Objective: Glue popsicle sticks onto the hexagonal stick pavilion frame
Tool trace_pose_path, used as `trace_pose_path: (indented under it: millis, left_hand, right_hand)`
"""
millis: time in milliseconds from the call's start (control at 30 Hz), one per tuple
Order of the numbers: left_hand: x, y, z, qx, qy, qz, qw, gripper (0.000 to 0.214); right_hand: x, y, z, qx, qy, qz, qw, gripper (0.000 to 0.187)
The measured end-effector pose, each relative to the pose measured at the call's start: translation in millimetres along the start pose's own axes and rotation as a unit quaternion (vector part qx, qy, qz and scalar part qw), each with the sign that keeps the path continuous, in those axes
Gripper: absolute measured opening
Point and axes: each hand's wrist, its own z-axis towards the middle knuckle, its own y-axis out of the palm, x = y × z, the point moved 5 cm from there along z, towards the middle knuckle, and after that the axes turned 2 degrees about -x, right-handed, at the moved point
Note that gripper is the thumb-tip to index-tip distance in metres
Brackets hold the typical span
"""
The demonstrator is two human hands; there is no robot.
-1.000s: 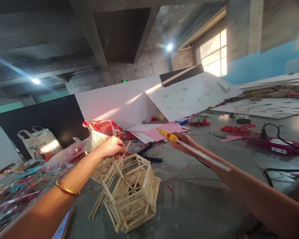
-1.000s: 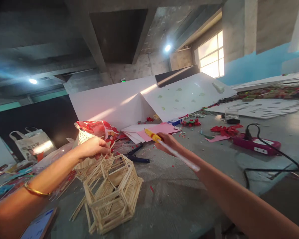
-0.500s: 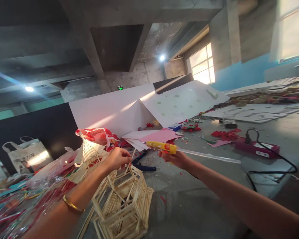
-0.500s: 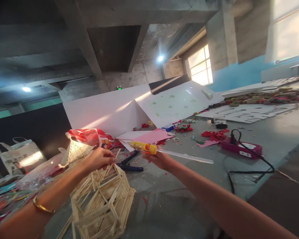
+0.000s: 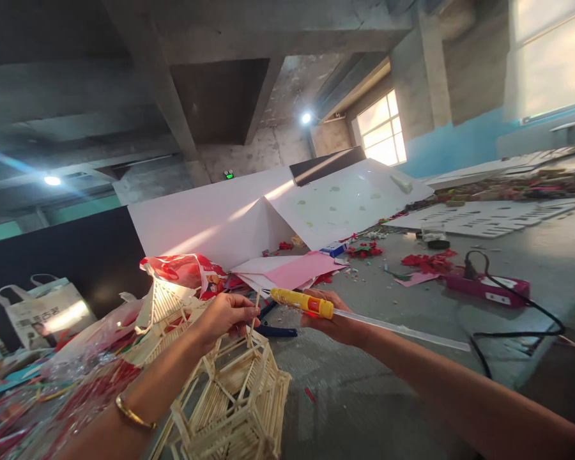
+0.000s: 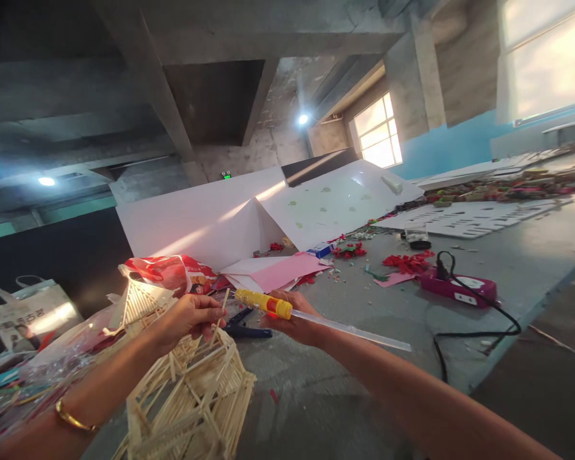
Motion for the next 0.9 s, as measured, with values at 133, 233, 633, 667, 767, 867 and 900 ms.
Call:
trace_pose_path:
  millis: [133,233,633,667,767,867,900]
  left_hand:
    - [3.3,2.2,-2.7,-0.003,0.008,-0.01,1.0,0.034]
    - [3.5,2.7,-3.7,0.002,0.003,-0.015,1.0,0.034]
    - [1.1,4.6,-4.4,-0.001,-0.013,-0.019,1.0,0.033]
    - [1.6,4.9,-4.6,-0.002,-0.012,-0.022,1.0,0.031]
    - [3.0,5.8,-4.9,-0.007,-0.009,-0.034,0.999,0.026]
    - [2.8,5.5,-4.6,-0.008,-0.008,-0.038,0.999,0.025]
    - [2.3,5.1,-4.2,-0.007,-0.007,-0.038,0.999,0.025]
  right_hand:
    - [-1.6,-0.2,1.2,0.003,-0.012,-0.002,1.0,0.03]
    - [-3.8,-1.9,1.6,0.006,-0.007,0.0,1.0,0.028]
    - [-3.7,0.6,0.9,-0.029,0.041,0.012,0.999,0.029]
    - [-3.8,0.8,0.8,-0.029,0.04,0.011,0.999,0.029]
    - [-4.3,1.0,0.9,-0.031,0.029,-0.003,0.999,0.027]
    - [-4.1,1.1,1.2,-0.034,0.025,-0.008,0.999,0.028]
    - [-4.1,1.0,1.3,-0.034,0.024,-0.009,0.999,0.028]
